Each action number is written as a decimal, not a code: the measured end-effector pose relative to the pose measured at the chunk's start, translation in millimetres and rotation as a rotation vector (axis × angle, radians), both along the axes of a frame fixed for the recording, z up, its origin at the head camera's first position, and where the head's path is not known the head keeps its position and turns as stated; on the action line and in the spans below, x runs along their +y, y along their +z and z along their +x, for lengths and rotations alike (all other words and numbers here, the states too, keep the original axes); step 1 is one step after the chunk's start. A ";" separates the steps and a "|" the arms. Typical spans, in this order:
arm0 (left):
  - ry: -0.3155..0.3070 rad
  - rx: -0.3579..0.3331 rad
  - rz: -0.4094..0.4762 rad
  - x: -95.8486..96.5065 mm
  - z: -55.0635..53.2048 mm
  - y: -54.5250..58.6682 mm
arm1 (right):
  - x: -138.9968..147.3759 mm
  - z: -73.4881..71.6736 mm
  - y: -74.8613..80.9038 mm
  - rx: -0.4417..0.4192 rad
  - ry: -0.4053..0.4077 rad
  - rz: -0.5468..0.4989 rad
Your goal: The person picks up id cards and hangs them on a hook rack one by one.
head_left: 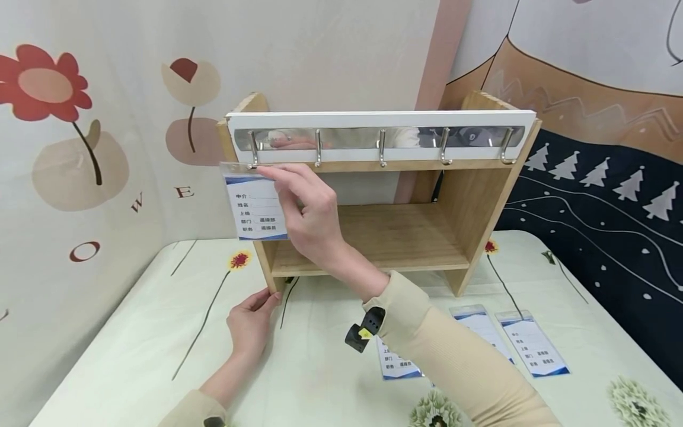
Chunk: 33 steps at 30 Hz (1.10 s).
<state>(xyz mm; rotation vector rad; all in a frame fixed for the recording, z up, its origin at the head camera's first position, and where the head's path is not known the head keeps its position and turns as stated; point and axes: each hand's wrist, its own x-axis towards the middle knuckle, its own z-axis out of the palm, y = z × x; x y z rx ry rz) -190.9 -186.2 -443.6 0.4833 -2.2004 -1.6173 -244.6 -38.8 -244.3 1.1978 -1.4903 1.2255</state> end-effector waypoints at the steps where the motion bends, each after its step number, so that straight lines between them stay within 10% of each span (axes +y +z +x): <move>1: -0.002 0.002 0.000 0.3 0.0 0.2 | 0.0 0.2 0.2 0.003 -0.012 0.003; 33: -0.009 -0.048 0.029 -2.9 -0.9 -0.4 | -3.4 14.7 8.7 -0.100 -0.041 0.073</move>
